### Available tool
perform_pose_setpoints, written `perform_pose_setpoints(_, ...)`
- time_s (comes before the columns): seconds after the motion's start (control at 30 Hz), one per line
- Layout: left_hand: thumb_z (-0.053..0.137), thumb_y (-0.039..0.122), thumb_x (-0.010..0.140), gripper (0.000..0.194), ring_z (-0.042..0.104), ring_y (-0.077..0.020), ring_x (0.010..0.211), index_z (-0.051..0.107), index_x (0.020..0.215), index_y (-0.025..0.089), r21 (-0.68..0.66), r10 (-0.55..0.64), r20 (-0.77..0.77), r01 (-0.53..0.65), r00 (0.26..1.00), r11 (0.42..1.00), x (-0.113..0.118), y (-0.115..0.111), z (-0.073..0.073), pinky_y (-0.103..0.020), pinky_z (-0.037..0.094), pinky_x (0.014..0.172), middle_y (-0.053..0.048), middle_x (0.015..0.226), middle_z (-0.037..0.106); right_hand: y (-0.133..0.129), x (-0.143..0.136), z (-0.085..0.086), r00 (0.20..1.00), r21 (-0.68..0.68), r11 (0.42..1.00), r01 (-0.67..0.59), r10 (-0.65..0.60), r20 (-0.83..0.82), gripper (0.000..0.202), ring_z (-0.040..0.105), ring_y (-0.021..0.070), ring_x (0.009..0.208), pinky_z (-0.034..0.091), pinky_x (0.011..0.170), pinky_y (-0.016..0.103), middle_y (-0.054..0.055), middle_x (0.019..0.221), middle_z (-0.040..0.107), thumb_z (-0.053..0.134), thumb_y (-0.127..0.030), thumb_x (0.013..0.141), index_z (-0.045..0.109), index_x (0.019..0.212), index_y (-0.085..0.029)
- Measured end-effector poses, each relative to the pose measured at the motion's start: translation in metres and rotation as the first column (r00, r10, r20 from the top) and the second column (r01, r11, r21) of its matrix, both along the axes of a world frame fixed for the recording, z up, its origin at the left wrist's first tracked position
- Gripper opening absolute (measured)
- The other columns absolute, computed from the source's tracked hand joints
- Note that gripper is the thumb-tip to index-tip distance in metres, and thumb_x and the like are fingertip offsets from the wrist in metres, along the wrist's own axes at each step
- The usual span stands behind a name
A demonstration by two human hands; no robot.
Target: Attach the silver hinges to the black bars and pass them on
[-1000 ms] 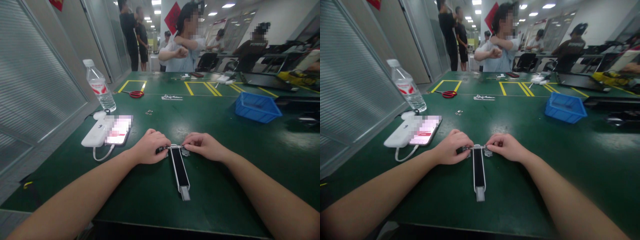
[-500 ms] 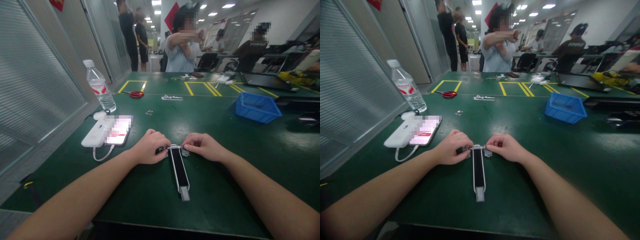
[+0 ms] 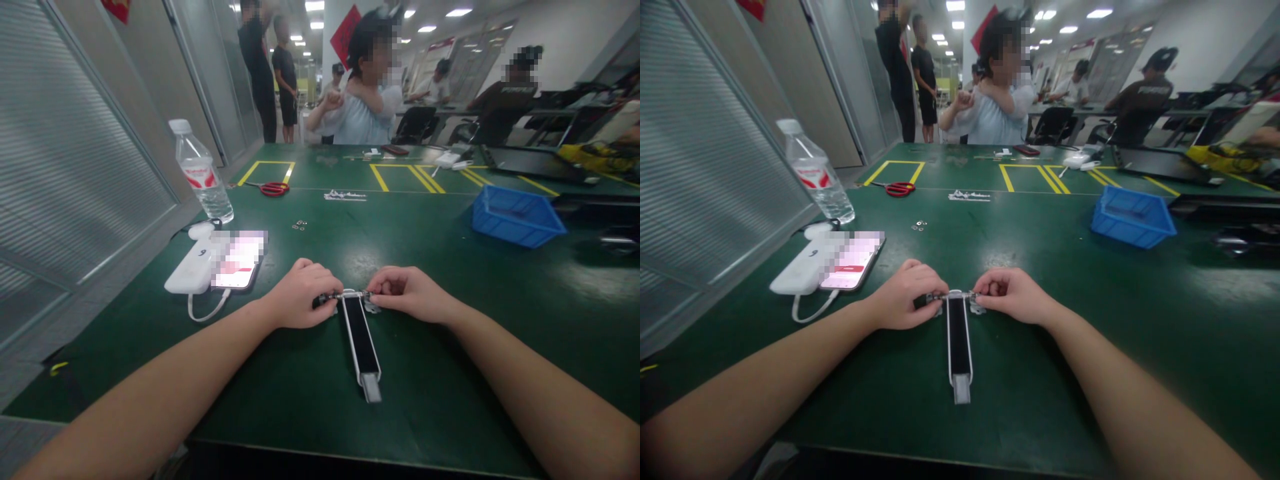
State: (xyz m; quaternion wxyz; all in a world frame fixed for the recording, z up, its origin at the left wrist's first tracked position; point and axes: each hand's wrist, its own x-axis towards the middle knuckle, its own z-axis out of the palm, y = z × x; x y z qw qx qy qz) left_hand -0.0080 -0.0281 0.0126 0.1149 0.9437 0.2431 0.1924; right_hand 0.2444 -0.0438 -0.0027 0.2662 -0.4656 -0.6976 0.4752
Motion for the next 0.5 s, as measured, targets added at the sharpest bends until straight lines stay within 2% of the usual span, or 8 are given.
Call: perform_pose_setpoints(0.5, 0.048, 0.021, 0.081, 0.015, 0.058, -0.0173, 0.083, 0.060, 0.090, 0.019, -0.003, -0.011, 0.005, 0.011, 1.000, 1.000, 0.0002, 0.0006, -0.0001, -0.034, 0.032, 0.082, -0.002, 0.084, 0.066, -0.0008, -0.0001, 0.0007, 1.000, 0.013, 1.000, -0.011, 0.011, -0.004, 0.021, 0.046, 0.0098, 0.059, 0.038, 0.053, 0.025, 0.000, 0.068, 0.056, 0.073, -0.034, 0.073, 0.068, 0.083, -0.016)
